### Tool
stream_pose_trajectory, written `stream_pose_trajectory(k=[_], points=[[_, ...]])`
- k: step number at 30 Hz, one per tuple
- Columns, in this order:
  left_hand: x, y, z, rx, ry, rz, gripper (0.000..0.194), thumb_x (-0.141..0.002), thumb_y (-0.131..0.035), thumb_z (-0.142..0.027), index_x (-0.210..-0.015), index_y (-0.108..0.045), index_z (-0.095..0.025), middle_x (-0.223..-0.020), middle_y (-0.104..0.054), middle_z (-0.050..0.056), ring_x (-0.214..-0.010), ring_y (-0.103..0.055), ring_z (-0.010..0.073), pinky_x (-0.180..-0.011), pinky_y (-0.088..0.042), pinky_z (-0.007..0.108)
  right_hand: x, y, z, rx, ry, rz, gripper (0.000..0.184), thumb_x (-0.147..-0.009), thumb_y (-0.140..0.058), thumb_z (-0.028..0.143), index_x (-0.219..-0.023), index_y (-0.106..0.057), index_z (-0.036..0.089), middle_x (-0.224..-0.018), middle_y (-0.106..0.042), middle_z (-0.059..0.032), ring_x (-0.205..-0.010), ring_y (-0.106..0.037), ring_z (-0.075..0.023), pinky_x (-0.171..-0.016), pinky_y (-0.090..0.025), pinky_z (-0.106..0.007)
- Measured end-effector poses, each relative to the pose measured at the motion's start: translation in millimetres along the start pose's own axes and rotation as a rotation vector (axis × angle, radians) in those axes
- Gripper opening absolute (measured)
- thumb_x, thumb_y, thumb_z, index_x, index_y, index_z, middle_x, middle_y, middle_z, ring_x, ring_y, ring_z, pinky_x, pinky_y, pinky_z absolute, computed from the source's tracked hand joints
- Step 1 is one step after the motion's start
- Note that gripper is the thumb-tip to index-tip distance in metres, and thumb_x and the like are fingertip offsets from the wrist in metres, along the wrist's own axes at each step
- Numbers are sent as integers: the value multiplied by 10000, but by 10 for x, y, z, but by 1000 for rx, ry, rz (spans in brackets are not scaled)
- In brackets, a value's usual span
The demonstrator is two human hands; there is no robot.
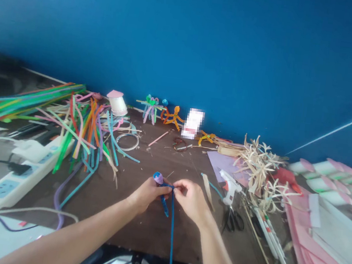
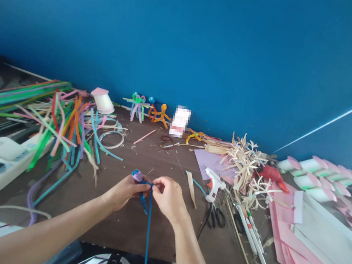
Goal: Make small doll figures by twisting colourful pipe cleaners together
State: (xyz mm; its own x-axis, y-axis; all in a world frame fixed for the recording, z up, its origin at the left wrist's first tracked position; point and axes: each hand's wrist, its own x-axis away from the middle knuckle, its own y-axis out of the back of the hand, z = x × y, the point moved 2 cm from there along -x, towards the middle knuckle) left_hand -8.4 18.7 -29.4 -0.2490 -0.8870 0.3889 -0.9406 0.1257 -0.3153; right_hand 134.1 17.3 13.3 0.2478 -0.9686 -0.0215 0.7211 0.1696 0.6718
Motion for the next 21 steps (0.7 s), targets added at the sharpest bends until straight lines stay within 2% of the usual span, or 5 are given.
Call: stream_pose_trajectory(k=[8,14,21], points=[[-59,26,-42,-70,-18,14,182,-574,-684,-221,-714,-647,-109,-491,-549,-13,-497,-492,98,-501,-359,208,-50,5,16,-69,-67,2,116,-704,-523,180,-754,-628,192,-680,-662,-5,-629,-604,-147,-616,-449,-241],[-114,30,-75,-97,-18,-2,181,-559,-689,-224,-690,-647,-106,-486,-549,-14,-494,-492,96,-514,-376,215,-94,-3,1,-88,-33,-14,100,-692,-505,160,-725,-598,177,-660,-638,-2,-622,-587,-141,-612,-439,-230],[-141,35,-77,-114,48,17,180,-548,-690,-257,-615,-635,-99,-490,-562,3,-484,-495,100,-526,-406,234,-127,-1,-37,-124,-15,2,85,-695,-500,160,-698,-584,174,-639,-620,10,-602,-569,-127,-596,-434,-217]])
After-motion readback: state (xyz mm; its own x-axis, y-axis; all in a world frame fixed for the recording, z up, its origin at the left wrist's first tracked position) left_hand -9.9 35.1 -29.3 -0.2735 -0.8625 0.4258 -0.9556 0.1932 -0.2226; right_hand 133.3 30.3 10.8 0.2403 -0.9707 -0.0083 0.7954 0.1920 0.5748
